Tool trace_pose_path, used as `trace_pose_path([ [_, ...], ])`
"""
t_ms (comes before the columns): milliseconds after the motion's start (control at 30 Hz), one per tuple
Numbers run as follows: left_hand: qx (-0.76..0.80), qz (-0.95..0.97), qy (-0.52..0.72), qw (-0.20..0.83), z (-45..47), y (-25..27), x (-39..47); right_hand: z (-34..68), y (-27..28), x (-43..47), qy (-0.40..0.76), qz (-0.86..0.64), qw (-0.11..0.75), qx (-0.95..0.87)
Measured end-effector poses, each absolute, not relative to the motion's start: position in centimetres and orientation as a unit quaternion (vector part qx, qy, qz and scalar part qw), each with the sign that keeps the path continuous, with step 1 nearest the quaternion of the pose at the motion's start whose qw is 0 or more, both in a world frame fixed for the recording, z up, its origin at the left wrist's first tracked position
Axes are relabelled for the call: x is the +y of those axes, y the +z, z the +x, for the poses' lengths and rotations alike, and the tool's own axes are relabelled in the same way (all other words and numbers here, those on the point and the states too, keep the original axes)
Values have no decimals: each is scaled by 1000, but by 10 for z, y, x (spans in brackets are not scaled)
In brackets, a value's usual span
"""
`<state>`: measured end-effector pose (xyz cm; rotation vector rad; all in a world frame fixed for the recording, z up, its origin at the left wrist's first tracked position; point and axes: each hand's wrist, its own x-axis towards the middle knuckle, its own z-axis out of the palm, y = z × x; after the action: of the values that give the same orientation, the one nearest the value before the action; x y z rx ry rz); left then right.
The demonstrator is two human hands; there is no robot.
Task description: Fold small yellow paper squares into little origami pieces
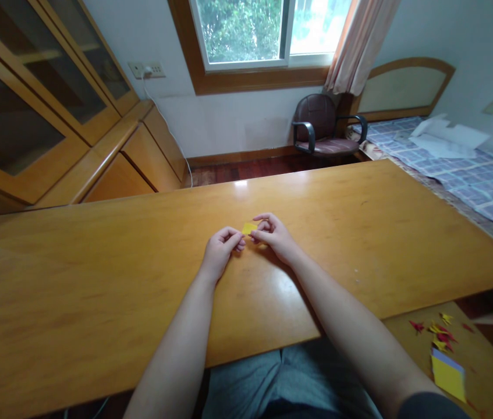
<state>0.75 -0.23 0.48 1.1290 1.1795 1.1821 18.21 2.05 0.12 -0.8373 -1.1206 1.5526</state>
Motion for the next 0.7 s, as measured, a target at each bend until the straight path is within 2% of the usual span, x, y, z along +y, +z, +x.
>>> trace_pose_path([
  [200,499,470,521,509,8,5,-2,182,4,19,653,-350,456,-493],
  [500,489,509,499,503,8,2,0,180,-3,20,640,-355,455,-508],
  [700,498,527,482,493,7,1,-1,180,-2,18,574,-389,463,-552],
])
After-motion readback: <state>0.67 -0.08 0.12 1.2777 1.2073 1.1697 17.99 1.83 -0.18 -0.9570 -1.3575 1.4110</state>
